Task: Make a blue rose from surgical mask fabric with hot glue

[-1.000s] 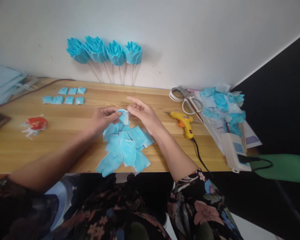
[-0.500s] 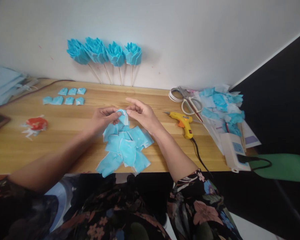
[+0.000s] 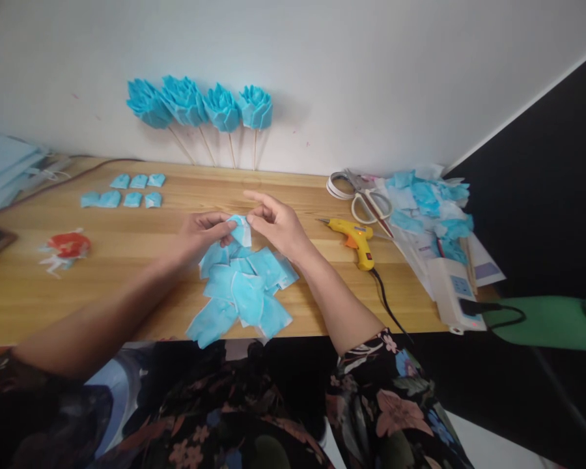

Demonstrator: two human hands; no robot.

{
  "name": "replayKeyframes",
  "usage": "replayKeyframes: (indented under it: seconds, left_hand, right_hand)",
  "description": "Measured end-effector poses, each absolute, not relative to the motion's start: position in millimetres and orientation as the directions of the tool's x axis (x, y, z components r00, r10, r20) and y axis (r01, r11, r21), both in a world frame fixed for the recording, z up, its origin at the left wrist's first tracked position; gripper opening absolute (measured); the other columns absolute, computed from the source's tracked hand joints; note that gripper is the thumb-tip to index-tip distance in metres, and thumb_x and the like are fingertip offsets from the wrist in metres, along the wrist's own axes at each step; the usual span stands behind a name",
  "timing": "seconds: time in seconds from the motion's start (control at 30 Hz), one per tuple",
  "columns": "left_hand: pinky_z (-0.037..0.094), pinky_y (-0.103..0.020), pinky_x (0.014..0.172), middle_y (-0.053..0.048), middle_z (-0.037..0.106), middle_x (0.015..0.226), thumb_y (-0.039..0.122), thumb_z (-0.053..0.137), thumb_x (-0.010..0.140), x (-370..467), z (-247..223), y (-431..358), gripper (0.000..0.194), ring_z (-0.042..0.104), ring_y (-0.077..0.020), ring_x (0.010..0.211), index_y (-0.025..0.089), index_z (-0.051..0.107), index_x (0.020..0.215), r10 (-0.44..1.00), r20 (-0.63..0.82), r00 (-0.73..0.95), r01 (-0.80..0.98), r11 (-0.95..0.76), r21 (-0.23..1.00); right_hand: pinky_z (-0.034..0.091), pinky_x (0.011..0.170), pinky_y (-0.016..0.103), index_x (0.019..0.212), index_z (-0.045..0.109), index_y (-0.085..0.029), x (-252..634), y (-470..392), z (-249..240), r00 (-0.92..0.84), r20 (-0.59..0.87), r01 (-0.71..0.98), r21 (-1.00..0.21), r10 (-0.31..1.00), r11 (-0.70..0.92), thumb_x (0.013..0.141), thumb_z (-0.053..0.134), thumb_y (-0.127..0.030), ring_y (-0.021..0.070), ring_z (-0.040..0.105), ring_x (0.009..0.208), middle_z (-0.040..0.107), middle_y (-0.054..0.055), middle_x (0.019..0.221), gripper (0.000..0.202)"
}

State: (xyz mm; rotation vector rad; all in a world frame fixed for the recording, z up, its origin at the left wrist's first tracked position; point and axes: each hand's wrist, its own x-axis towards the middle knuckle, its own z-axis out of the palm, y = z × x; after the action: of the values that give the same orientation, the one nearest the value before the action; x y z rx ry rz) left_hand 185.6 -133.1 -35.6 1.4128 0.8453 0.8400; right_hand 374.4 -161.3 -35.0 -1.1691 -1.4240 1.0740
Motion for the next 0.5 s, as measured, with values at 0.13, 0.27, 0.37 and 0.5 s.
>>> replayKeyframes:
  seconds: [0.13, 0.27, 0.37, 0.5]
  left_hand:
    - [0.041, -0.023, 0.055, 0.002, 0.059, 0.059, 0.040, 0.076, 0.074, 185.0, -37.5, -132.3, 0.026, 0.048, -0.0086, 0.054, 0.015, 0.070, 0.075, 0.865, 0.007, 0.501, -0.007, -0.004, 1.000]
    - [0.041, -0.022, 0.056, 0.002, 0.061, 0.062, 0.039, 0.076, 0.076, 184.2, -41.0, -130.6, 0.027, 0.049, -0.0085, 0.055, 0.015, 0.073, 0.089, 0.837, 0.027, 0.546, -0.030, -0.013, 0.999]
    - [0.041, -0.022, 0.055, 0.002, 0.061, 0.062, 0.039, 0.076, 0.076, 184.2, -42.0, -129.6, 0.026, 0.049, -0.0084, 0.055, 0.015, 0.072, 0.084, 0.836, 0.032, 0.547, -0.025, -0.022, 0.999]
    - [0.040, -0.022, 0.055, 0.002, 0.059, 0.059, 0.040, 0.075, 0.075, 185.2, -39.8, -129.9, 0.027, 0.047, -0.0080, 0.053, 0.015, 0.067, 0.071, 0.859, 0.014, 0.512, 0.005, -0.019, 1.000]
  right_hand:
    - [0.044, 0.070, 0.027, 0.133, 0.059, -0.021, 375.4, -160.3, -35.1, -0.061, 0.162, 0.114, -0.979, 0.985, 0.168, 0.081, 0.065, -0.028, 0.0108, 0.055, 0.071, 0.062, -0.003, 0.081, 0.054]
    - [0.044, 0.069, 0.027, 0.134, 0.058, -0.021, 375.9, -159.4, -35.2, -0.055, 0.169, 0.094, -0.980, 0.984, 0.173, 0.080, 0.065, -0.027, 0.0107, 0.054, 0.070, 0.062, -0.003, 0.079, 0.054]
    - [0.045, 0.070, 0.027, 0.134, 0.059, -0.021, 375.8, -159.9, -34.4, -0.059, 0.164, 0.092, -0.981, 0.985, 0.169, 0.081, 0.065, -0.028, 0.0110, 0.054, 0.071, 0.062, -0.003, 0.080, 0.053]
    - [0.045, 0.071, 0.027, 0.132, 0.060, -0.022, 375.2, -162.0, -32.6, -0.073, 0.158, 0.104, -0.981, 0.985, 0.165, 0.083, 0.065, -0.030, 0.0117, 0.055, 0.074, 0.063, -0.002, 0.083, 0.051]
